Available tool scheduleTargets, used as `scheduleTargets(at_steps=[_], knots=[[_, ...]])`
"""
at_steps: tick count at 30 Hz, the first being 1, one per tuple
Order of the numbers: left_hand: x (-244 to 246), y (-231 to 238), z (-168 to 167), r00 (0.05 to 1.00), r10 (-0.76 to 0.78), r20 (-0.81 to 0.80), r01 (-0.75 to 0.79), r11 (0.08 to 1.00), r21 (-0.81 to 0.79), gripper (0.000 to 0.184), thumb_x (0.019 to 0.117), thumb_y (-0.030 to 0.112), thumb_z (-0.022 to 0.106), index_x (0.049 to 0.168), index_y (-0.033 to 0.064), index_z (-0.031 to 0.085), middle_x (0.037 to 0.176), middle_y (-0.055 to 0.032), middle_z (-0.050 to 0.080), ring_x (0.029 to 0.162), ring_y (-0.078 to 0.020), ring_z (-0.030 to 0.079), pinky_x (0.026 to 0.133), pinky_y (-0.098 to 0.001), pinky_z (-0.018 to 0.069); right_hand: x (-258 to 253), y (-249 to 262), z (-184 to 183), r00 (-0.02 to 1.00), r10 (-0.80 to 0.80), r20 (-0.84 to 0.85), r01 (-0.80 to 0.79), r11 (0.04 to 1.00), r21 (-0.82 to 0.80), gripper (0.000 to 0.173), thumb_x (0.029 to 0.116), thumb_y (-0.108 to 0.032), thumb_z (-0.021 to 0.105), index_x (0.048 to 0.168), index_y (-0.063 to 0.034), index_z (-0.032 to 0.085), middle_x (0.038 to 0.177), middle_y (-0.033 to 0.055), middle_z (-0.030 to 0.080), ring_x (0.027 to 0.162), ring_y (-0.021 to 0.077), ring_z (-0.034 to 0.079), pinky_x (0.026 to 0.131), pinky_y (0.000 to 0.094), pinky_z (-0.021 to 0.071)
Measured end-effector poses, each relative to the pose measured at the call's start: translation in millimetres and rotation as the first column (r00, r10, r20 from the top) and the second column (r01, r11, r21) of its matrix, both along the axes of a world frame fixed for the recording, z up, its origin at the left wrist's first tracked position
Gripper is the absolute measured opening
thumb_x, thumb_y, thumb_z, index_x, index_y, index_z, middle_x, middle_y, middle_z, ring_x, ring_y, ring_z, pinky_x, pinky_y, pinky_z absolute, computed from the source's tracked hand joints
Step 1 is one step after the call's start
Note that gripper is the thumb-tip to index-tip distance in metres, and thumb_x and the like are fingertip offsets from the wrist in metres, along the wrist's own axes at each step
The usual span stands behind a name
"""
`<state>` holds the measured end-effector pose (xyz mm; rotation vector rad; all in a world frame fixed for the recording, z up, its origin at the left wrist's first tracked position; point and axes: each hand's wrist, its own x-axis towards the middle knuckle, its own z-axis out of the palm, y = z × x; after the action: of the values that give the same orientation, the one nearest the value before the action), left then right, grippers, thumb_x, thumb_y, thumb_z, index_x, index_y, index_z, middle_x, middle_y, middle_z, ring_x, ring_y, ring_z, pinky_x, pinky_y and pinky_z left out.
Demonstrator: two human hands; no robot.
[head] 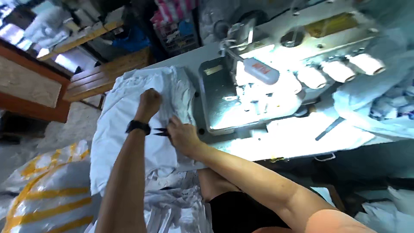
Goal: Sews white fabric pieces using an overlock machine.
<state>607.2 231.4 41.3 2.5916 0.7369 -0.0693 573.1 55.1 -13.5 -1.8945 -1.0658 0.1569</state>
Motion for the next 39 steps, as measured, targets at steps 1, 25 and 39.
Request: scheduleTargets(at_steps=[1,25,39], knots=[[-1,2,7,0.999,0.040,0.036,-0.040,0.999,-0.004,0.036,0.1058,0.015,0.050,0.125,-0.0161,0.055,0.117,-0.0366,0.061,0.106,-0.0483,0.063,0.094,-0.0648,0.0487,4,2,1,0.995,0.053,-0.079,-0.043,0.991,0.126,0.013,0.0912,-0.002,0.068,0.099,0.0080,0.070,0.109,0.0228,0.068,0.075,0.0333,0.070,0.062,0.0474,0.0565],[14,-113,12,0.611,-0.472,0.635,0.726,0.654,-0.212,0.004,0.0902,0.010,0.070,0.087,0.0123,0.069,0.101,0.0115,0.072,0.096,0.0074,0.064,0.085,-0.0142,0.0532,52,-232,-11,0.601,0.375,-0.706,-0.090,0.910,0.406,0.015,0.0946,-0.010,0.062,0.086,-0.0223,0.062,0.066,-0.0182,0.060,0.052,-0.0098,0.052,0.047,0.0098,0.0438],[20,-154,-5,0.746,-0.497,0.444,0.576,0.816,-0.054,0.006,0.0831,0.001,0.071,0.089,-0.0005,0.072,0.087,-0.0067,0.067,0.080,-0.0084,0.062,0.076,-0.0261,0.0510,52,-230,-71,0.828,0.148,-0.540,0.102,0.908,0.406,0.014,0.0928,-0.009,0.066,0.080,-0.0135,0.066,0.070,-0.0165,0.059,0.061,-0.0111,0.051,0.057,0.0083,0.0427]])
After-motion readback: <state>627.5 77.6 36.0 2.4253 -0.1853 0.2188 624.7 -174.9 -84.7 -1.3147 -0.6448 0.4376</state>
